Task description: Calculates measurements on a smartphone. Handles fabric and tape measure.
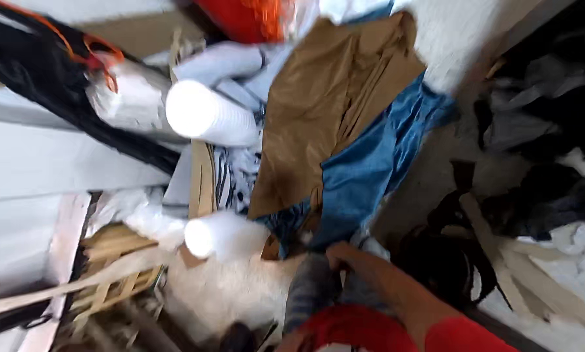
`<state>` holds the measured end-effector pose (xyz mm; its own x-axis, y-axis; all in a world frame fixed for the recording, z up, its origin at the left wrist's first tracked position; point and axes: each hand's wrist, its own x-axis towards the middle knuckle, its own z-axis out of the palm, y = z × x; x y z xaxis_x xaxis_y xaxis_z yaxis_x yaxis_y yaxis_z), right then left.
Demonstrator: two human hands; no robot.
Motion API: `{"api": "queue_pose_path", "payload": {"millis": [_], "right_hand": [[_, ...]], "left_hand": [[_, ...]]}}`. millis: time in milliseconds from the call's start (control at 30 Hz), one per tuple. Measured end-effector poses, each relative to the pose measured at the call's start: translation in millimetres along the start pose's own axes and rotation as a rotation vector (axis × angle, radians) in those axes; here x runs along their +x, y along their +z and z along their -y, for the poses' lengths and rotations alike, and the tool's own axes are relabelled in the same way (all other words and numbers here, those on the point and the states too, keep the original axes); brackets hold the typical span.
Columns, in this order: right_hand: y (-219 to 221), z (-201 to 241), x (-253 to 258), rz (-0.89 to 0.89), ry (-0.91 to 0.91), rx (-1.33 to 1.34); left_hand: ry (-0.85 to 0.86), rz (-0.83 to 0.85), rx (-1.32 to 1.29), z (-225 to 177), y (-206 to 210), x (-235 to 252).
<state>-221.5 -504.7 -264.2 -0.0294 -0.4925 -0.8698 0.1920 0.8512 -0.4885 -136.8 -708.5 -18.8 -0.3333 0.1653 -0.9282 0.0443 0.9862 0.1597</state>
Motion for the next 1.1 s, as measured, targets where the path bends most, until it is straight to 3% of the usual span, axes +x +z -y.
{"api": "queue_pose_path", "payload": {"millis": [67, 167, 267, 367, 433, 533, 633, 700, 733, 800, 900, 1000, 1100], "right_hand": [[11, -17, 36, -0.027, -0.027, 0.188], [52, -48, 87, -0.116, -0.071, 0.639], [67, -62, 96, -0.126, -0.119, 1.204], [95, -68, 106, -0.053, -0.378, 1.832], [116, -82, 117, -0.182, -0.523, 1.984], [146, -108, 125, -0.372, -0.648, 2.093], [157, -125, 129, -0.419, -0.762, 2.185], [164, -117, 130, -0.413, -0.769, 2.278], [168, -108, 132, -0.431, -0.767, 2.312], [171, -87, 138, -0.493, -0.742, 2.327], [163, -58, 128, -0.619, -0.675, 2.224], [131, -28, 58, -0.746, -0.744, 1.977], [67, 5, -58, -0.958, -0.742, 1.312]], "left_hand": [[0.006, -0.088, -0.183, 47, 6, 23], [-0.116, -0.194, -0.246, 64, -15, 95], [-0.090, -0.113, -0.138, 72, -41, 240], [-0.167, -0.054, -0.278, 112, -27, 421], [-0.308, -0.074, -0.427, 133, -6, 537], [-0.471, -0.104, -0.732, 148, 37, 665], [-0.417, -0.001, -1.064, 134, 62, 747], [-0.403, -0.135, -1.278, 113, 78, 771], [-0.390, -0.208, -1.333, 98, 80, 762], [-0.309, -0.223, -1.383, 60, 61, 699], [-0.094, -0.154, -1.206, 28, 16, 532], [0.173, -0.243, -0.775, 33, -36, 347], [0.392, -0.188, -0.513, 37, -91, 172]]}}
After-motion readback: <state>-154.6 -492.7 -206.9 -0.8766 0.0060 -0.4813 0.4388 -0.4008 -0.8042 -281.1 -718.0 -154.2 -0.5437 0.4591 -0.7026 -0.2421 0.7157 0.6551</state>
